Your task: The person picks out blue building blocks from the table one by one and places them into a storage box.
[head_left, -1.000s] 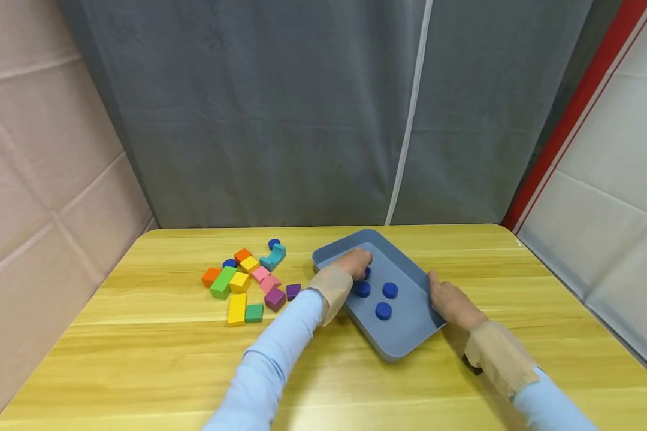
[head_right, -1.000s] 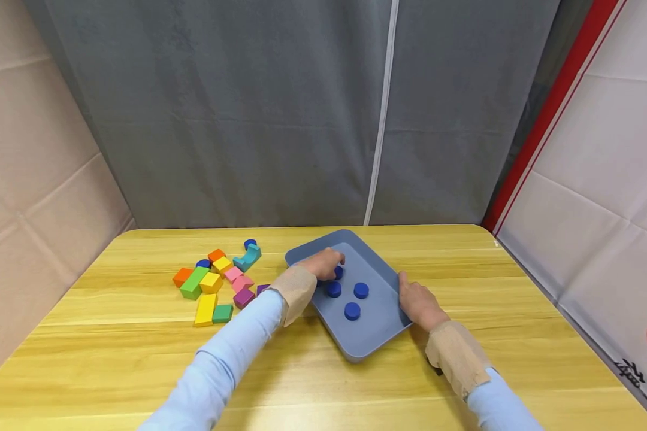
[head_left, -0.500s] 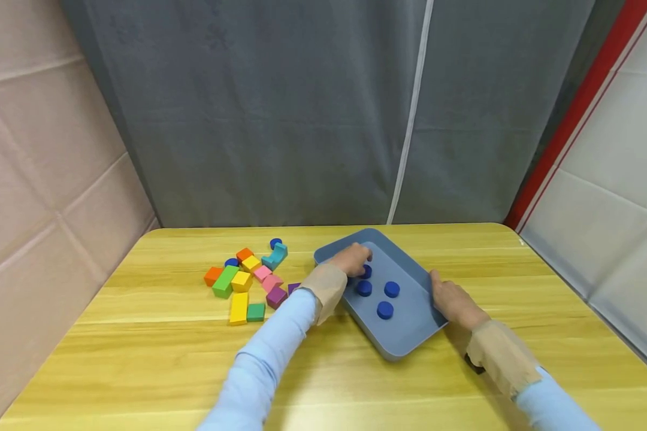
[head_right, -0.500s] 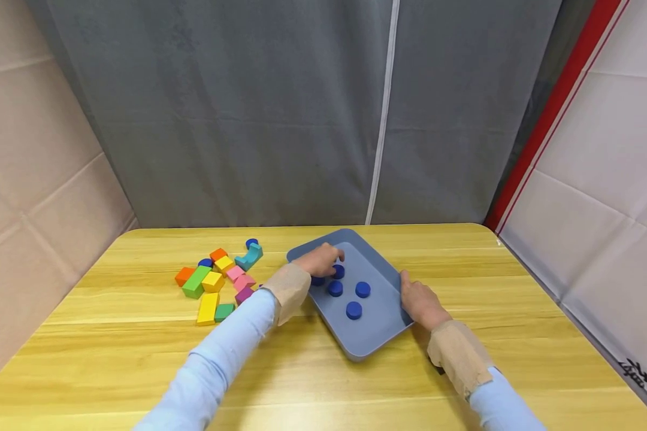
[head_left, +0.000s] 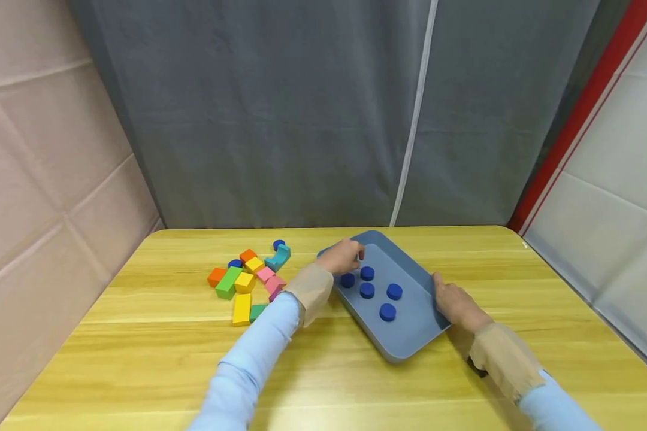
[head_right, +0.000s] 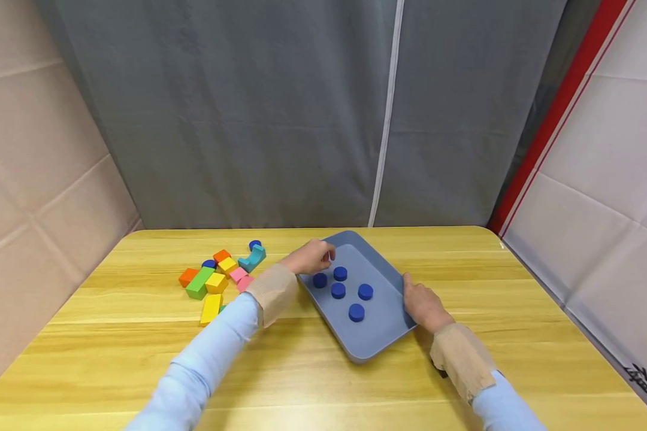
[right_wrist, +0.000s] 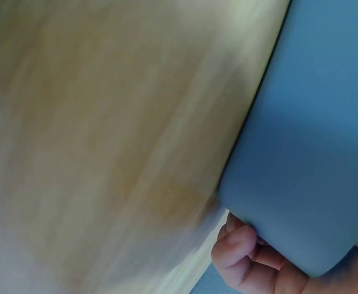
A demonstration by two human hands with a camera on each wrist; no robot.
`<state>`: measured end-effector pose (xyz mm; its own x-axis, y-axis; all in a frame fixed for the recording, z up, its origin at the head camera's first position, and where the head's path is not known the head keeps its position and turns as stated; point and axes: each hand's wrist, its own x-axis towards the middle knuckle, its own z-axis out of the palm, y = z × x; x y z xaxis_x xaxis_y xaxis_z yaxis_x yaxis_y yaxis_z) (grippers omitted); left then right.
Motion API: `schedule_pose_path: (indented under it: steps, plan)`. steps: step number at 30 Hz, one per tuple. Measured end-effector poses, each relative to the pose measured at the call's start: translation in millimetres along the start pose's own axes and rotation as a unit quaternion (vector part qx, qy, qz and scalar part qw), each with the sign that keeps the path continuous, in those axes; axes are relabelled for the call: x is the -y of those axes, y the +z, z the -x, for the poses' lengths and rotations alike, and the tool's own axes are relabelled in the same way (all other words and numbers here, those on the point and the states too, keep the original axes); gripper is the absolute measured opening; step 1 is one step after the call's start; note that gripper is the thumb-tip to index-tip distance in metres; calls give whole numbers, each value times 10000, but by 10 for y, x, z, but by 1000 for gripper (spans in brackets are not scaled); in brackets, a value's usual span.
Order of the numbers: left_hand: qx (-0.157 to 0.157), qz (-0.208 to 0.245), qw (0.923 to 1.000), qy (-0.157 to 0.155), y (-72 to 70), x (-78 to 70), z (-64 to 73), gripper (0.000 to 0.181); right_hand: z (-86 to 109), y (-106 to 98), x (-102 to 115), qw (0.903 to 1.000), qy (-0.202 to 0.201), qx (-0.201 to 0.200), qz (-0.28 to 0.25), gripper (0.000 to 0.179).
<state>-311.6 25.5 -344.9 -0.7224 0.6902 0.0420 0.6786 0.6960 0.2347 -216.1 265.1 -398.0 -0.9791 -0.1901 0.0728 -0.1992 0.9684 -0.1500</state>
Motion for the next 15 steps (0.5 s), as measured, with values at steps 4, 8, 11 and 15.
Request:
schedule_pose_path:
  steps: [4,8,11,15]
  plan:
    - [-204,131,9997,91,-30,85,71,16,-2,7,-11,10000,13,-6,5,15]
    - [-406,389,9984,89,-51,188,143,14,-9,9,-32,10000,-8,-23,-1,16]
    - [-538,548,9970,87,-59,270,196,13,-15,7,-46,10000,-26,-20,-39,16]
    - [-584,689,9959,33,-63,385,276,13,-21,16,-57,9999,-8,23,-103,15]
